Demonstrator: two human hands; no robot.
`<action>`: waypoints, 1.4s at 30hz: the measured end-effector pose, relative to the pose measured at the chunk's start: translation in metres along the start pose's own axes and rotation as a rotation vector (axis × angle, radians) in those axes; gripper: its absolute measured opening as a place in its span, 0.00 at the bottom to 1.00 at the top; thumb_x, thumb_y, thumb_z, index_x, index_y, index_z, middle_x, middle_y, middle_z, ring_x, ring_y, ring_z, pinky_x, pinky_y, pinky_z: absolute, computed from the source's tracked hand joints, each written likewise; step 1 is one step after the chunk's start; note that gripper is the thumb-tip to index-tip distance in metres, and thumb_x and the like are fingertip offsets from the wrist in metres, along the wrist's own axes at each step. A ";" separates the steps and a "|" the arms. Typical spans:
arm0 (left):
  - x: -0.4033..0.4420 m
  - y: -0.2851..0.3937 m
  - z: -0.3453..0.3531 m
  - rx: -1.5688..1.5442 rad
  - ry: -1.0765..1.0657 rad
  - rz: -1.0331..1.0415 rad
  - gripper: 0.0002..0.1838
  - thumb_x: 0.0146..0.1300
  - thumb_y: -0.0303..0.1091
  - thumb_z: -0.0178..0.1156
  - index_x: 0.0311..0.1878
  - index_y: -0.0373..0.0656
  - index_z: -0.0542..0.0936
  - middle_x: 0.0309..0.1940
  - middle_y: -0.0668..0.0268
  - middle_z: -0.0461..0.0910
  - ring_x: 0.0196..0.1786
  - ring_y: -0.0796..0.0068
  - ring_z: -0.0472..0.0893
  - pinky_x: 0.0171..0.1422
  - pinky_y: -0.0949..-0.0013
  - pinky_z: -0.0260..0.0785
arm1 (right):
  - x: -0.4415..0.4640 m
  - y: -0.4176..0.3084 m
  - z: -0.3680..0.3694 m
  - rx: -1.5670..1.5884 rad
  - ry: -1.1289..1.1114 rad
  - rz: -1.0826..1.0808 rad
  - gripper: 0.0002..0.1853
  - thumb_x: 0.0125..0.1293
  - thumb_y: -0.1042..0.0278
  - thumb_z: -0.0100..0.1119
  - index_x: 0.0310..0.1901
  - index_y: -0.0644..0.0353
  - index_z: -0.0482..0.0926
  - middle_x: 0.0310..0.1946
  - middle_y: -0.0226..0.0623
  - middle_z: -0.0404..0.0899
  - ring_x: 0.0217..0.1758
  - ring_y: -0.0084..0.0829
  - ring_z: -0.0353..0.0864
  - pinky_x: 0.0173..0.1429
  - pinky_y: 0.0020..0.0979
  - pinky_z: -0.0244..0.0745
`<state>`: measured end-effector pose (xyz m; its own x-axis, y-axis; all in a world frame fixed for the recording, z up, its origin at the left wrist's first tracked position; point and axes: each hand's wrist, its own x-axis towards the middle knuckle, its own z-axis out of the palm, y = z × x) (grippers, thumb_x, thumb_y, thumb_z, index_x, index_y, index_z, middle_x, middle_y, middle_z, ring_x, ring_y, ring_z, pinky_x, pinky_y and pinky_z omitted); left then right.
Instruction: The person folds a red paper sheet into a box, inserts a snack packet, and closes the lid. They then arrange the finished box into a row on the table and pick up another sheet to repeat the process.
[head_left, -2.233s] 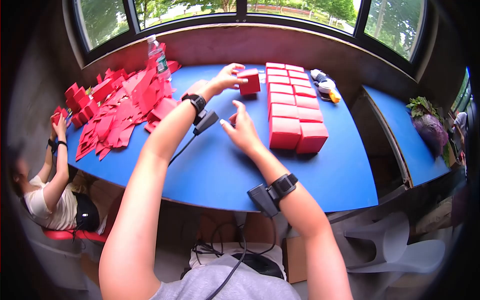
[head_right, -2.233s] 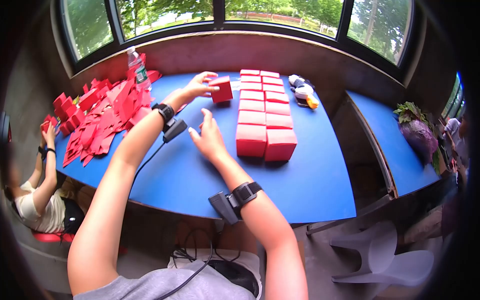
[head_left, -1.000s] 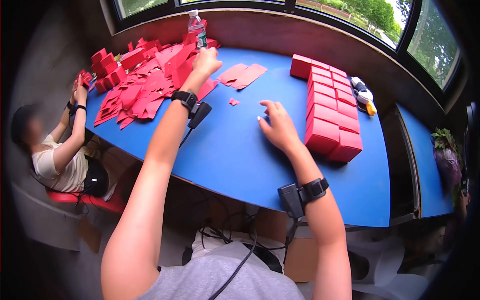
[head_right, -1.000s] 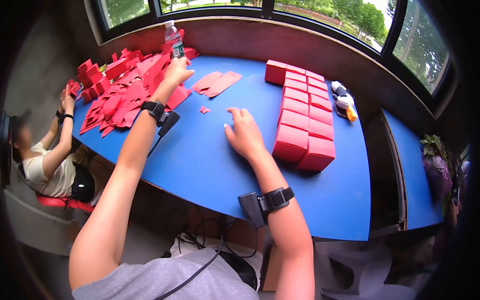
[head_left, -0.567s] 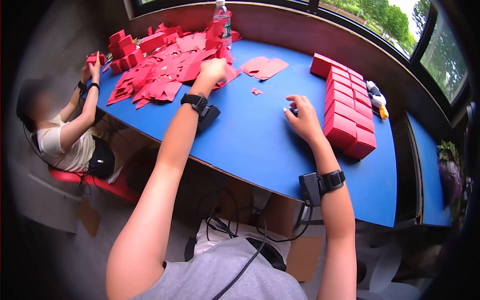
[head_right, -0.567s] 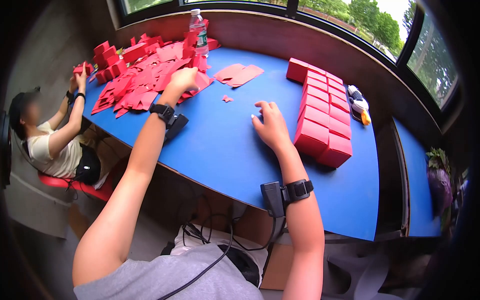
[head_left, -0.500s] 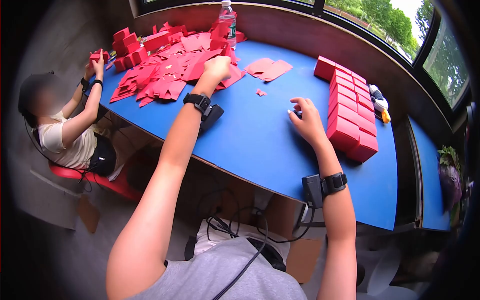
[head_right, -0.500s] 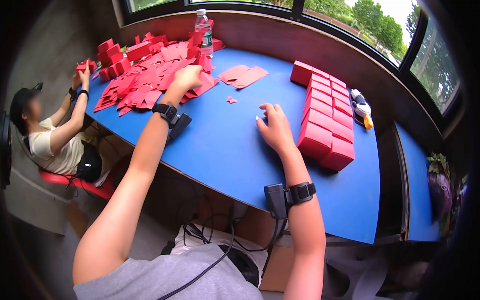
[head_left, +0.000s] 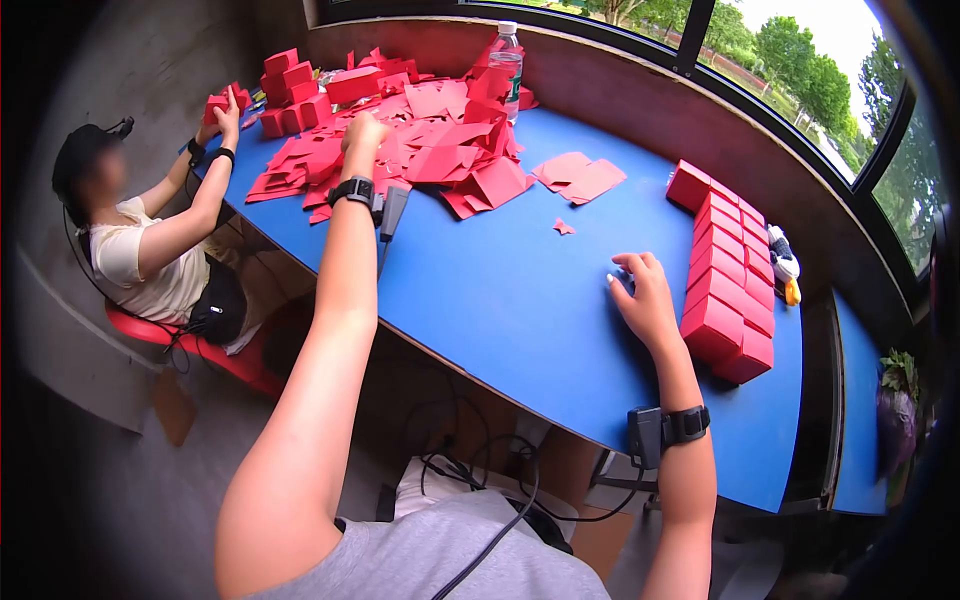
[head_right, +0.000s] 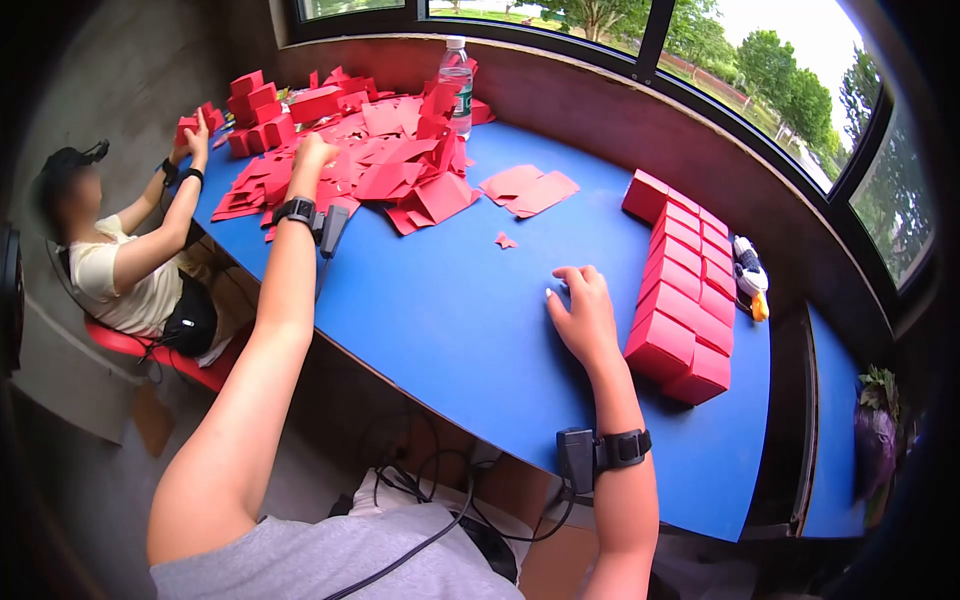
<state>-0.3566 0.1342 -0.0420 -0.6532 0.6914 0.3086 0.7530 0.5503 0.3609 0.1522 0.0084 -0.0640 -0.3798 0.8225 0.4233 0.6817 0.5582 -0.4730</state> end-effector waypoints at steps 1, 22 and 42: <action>0.009 -0.009 0.000 -0.015 -0.067 -0.003 0.22 0.50 0.42 0.64 0.46 0.39 0.81 0.40 0.53 0.82 0.46 0.58 0.83 0.49 0.57 0.75 | -0.001 -0.002 0.000 0.009 -0.014 0.000 0.14 0.57 0.71 0.59 0.44 0.63 0.76 0.40 0.44 0.73 0.47 0.41 0.73 0.52 0.37 0.70; 0.089 0.051 0.075 -0.235 -0.060 -0.185 0.25 0.54 0.47 0.63 0.50 0.41 0.79 0.58 0.45 0.69 0.58 0.46 0.74 0.59 0.54 0.69 | 0.002 -0.018 -0.005 -0.062 -0.091 0.014 0.14 0.55 0.73 0.61 0.44 0.63 0.76 0.42 0.45 0.70 0.46 0.41 0.70 0.51 0.36 0.68; 0.132 -0.263 0.058 -0.661 0.204 -0.607 0.26 0.48 0.40 0.73 0.44 0.30 0.79 0.44 0.56 0.81 0.41 0.65 0.82 0.43 0.61 0.76 | -0.003 -0.016 -0.007 -0.006 -0.098 -0.007 0.13 0.56 0.73 0.59 0.43 0.64 0.76 0.41 0.44 0.70 0.49 0.41 0.70 0.54 0.35 0.68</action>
<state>-0.6362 0.1081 -0.1466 -0.9702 0.2404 0.0285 0.1185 0.3689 0.9219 0.1471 -0.0038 -0.0523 -0.4442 0.8253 0.3485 0.6825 0.5638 -0.4652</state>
